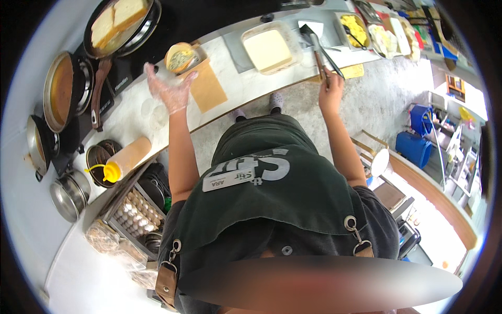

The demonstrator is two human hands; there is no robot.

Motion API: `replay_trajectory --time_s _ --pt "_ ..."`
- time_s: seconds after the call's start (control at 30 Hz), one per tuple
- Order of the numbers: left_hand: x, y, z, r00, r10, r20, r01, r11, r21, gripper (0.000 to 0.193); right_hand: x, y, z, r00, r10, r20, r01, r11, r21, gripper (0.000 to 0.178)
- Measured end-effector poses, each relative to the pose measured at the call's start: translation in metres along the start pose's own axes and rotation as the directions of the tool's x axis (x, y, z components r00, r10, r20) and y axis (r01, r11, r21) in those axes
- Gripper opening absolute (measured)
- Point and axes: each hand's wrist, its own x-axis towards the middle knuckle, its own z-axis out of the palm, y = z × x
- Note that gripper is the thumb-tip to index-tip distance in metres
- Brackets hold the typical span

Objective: The person assembles a sandwich by adding chopped vegetables, scrambled eggs, and sauces into a bread roll, then places it in a paper bag and seals it with a sticker. The person uses a spatula and squeeze bottles during the process.

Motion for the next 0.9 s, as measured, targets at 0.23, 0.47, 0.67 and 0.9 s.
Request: replay_trajectory --time_s 0.23,0.47,0.67,0.9 --pt "-0.01 0.027 -0.027 0.997 0.079 -0.008 -0.08 0.996 -0.034 0.107 -0.002 0.046 0.074 0.996 -0.032 0.087 0.046 0.987 -0.156 0.047" --pt "0.005 0.059 -0.008 0.979 0.2 -0.044 -0.203 0.977 -0.065 0.098 0.0 0.045 0.091 0.994 -0.027 0.11 0.069 0.916 -0.395 0.048" --pt "0.013 0.132 0.035 0.963 0.262 -0.067 -0.269 0.95 -0.159 0.091 0.013 0.05 0.03 0.998 -0.046 -0.04 0.044 0.997 -0.063 0.047" --pt "-0.021 0.293 0.13 0.957 0.285 -0.051 -0.285 0.895 -0.344 0.081 0.005 0.17 -0.105 0.938 0.246 -0.245 -0.241 0.969 0.051 0.042"
